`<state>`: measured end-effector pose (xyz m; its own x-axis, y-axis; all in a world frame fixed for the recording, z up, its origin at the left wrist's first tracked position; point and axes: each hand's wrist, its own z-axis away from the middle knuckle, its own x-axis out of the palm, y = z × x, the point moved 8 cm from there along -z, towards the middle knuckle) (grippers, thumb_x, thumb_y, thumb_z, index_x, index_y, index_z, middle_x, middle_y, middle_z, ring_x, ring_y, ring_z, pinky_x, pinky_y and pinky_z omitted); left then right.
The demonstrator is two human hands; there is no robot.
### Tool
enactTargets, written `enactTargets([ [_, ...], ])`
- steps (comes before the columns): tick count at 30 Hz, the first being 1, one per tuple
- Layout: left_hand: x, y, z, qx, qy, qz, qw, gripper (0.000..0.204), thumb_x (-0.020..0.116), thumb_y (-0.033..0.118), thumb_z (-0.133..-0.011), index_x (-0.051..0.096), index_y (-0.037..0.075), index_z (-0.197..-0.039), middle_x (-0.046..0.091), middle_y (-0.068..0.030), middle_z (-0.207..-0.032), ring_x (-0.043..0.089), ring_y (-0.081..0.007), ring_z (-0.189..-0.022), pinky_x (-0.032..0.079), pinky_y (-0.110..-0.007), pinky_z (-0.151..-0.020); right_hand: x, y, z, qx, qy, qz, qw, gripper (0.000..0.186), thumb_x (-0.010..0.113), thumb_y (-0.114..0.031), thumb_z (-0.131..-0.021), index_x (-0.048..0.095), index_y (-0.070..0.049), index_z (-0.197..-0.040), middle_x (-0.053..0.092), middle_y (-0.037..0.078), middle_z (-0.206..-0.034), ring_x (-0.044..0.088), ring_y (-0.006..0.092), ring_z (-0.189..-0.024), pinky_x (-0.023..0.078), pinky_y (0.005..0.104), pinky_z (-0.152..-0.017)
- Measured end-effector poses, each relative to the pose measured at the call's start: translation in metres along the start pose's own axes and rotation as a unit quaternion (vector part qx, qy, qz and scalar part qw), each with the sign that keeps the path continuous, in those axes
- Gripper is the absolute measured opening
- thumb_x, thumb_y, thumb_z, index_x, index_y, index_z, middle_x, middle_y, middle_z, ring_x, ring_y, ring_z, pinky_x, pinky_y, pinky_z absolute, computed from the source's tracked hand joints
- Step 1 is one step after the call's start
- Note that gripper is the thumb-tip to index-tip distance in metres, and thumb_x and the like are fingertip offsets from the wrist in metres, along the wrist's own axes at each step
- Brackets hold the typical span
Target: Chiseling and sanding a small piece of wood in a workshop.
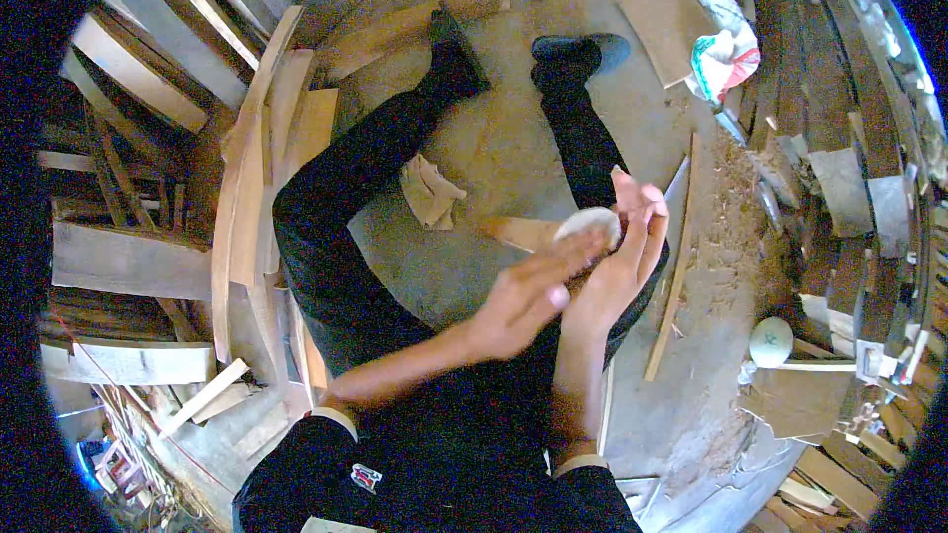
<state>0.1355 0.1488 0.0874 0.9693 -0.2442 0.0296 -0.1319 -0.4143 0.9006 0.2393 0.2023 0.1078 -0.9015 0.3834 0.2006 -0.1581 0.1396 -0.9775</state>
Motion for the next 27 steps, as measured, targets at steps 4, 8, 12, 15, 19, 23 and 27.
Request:
enactTargets([
  [4, -0.048, -0.138, 0.044, -0.194, 0.089, -0.008, 0.977, 0.052, 0.029, 0.037, -0.102, 0.049, -0.002, -0.129, 0.048, -0.0163, -0.136, 0.048, -0.0295, -0.124, 0.033, -0.04, -0.107, 0.011, 0.015, 0.005, 0.021, 0.02, -0.058, 0.998, 0.035, 0.034, -0.029, -0.102, 0.047, -0.001, -0.118, 0.059, 0.011, -0.109, 0.056, 0.0204, -0.106, 0.041, 0.0332, -0.095],
  [8, -0.029, -0.161, 0.051, -0.341, 0.001, 0.045, 0.939, 0.065, 0.02, 0.049, -0.101, 0.049, -0.002, -0.129, 0.049, -0.0148, -0.136, 0.05, -0.026, -0.121, 0.034, -0.036, -0.105, -0.022, -0.002, -0.001, -0.093, 0.069, 0.115, 0.987, 0.027, 0.037, -0.028, -0.101, 0.047, -0.003, -0.099, 0.036, 0.003, -0.075, 0.038, 0.0138, -0.068, 0.042, 0.0293, -0.069],
  [12, -0.003, -0.036, 0.008, -0.029, -0.01, 0.06, 0.998, 0.063, 0.025, 0.048, -0.1, 0.044, -0.001, -0.135, 0.045, -0.0169, -0.139, 0.038, -0.0293, -0.133, 0.025, -0.039, -0.111, -0.027, 0.007, -0.001, -0.04, 0.119, -0.026, 0.992, 0.025, 0.043, -0.032, -0.097, 0.04, -0.014, -0.08, 0.032, -0.002, -0.066, 0.033, 0.0099, -0.06, 0.034, 0.0231, -0.06],
  [15, -0.014, -0.06, 0.018, -0.011, 0.043, 0.107, 0.993, 0.051, 0.038, 0.039, -0.1, 0.047, 0.0, -0.133, 0.048, -0.0143, -0.137, 0.043, -0.0271, -0.129, 0.031, -0.039, -0.108, -0.021, 0.015, -0.004, -0.007, 0.099, -0.146, 0.984, 0.03, 0.045, -0.034, -0.096, 0.034, -0.018, -0.074, 0.028, -0.005, -0.063, 0.028, 0.0078, -0.056, 0.03, 0.0226, -0.056],
  [19, -0.049, -0.185, 0.059, -0.205, 0.08, 0.085, 0.972, 0.051, 0.039, 0.04, -0.1, 0.05, 0.001, -0.13, 0.056, -0.0141, -0.127, 0.049, -0.0215, -0.123, 0.034, -0.036, -0.106, -0.023, 0.002, -0.011, -0.034, 0.149, -0.146, 0.977, 0.029, 0.045, -0.035, -0.095, 0.035, -0.018, -0.074, 0.028, -0.005, -0.06, 0.03, 0.0093, -0.054, 0.034, 0.0261, -0.057],
  [23, -0.009, -0.137, 0.031, -0.163, -0.01, 0.132, 0.978, 0.049, 0.045, 0.039, -0.098, 0.054, 0.001, -0.128, 0.057, -0.012, -0.128, 0.048, -0.0195, -0.124, 0.033, -0.035, -0.106, -0.051, 0.002, -0.021, -0.057, 0.208, -0.157, 0.964, 0.027, 0.045, -0.034, -0.096, 0.039, -0.019, -0.074, 0.031, -0.005, -0.06, 0.034, 0.0097, -0.053, 0.038, 0.027, -0.058],
  [27, -0.009, -0.068, 0.007, -0.022, -0.015, 0.125, 0.992, 0.045, 0.046, 0.034, -0.099, 0.053, 0.002, -0.129, 0.052, -0.0118, -0.135, 0.046, -0.0263, -0.127, 0.03, -0.037, -0.108, -0.039, 0.004, -0.014, -0.067, 0.083, -0.196, 0.975, 0.035, 0.048, -0.034, -0.096, 0.033, -0.018, -0.069, 0.024, -0.005, -0.056, 0.026, 0.0074, -0.048, 0.03, 0.0247, -0.05],
])
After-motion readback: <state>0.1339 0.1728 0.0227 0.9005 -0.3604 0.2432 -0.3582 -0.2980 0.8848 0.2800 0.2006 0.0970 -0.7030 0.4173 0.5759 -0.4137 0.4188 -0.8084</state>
